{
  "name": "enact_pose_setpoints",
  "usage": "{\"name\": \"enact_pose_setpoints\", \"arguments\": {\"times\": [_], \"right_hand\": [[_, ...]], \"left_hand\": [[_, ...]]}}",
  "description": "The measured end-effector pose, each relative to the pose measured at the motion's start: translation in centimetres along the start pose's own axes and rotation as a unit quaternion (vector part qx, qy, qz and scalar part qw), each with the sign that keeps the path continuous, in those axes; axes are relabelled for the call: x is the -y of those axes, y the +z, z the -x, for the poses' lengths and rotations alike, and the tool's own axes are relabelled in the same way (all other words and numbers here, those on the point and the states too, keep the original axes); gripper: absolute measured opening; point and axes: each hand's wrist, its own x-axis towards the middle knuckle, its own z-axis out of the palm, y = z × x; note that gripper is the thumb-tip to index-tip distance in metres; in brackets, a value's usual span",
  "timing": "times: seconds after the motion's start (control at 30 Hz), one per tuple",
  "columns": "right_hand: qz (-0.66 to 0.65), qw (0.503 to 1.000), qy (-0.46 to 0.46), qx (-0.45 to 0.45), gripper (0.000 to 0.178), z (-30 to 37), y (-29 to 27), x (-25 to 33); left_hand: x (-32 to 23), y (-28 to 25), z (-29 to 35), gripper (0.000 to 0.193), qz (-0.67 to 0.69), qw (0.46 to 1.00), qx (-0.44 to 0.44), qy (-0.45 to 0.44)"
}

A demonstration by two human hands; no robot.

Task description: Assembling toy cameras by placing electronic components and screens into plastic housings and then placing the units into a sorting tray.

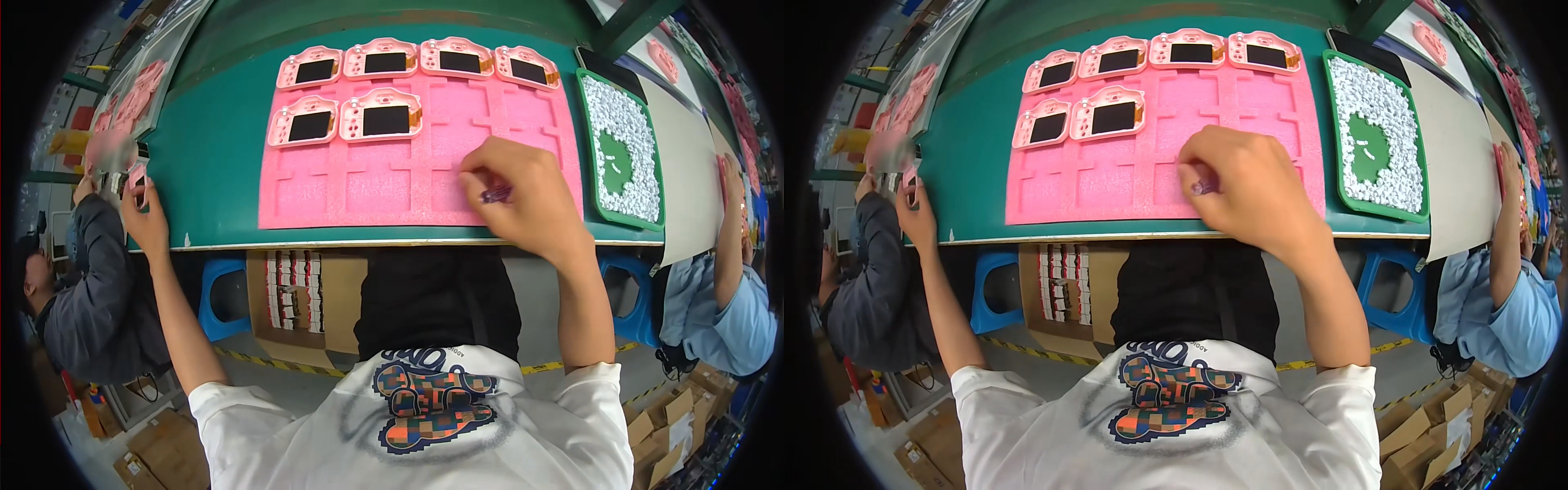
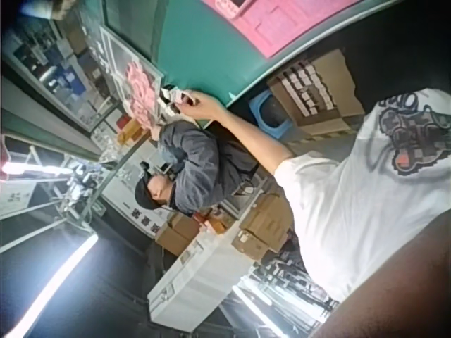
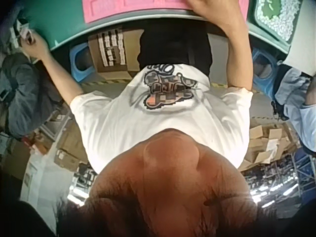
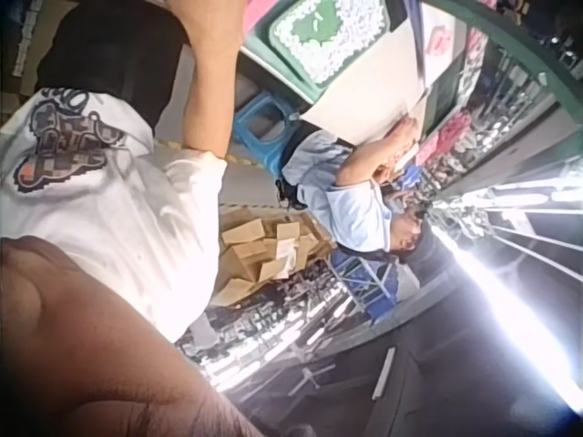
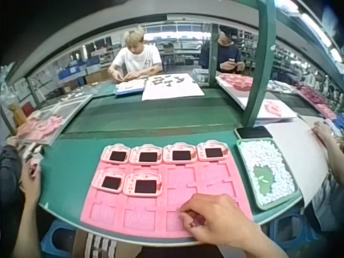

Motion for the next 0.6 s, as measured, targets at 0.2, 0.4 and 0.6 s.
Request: {"name": "enact_pose_setpoints", "arguments": {"times": [0.2, 0.4, 0.6], "right_hand": [[0.025, 0.999, -0.004, 0.030, 0.016, -0.1, -0.7, -0.4], [0.138, 0.989, 0.004, 0.054, 0.023, 0.2, -1.3, 0.6], [0.049, 0.999, 0.014, 0.017, 0.020, 0.2, -1.9, 0.2]], "left_hand": [[-11.4, -0.9, 5.2, 0.009, 0.107, 0.978, -0.031, 0.173], [-24.4, -1.7, 9.4, 0.016, 0.303, 0.870, 0.074, 0.382], [-30.9, -2.1, 14.0, 0.017, 0.312, 0.828, 0.179, 0.430]]}}
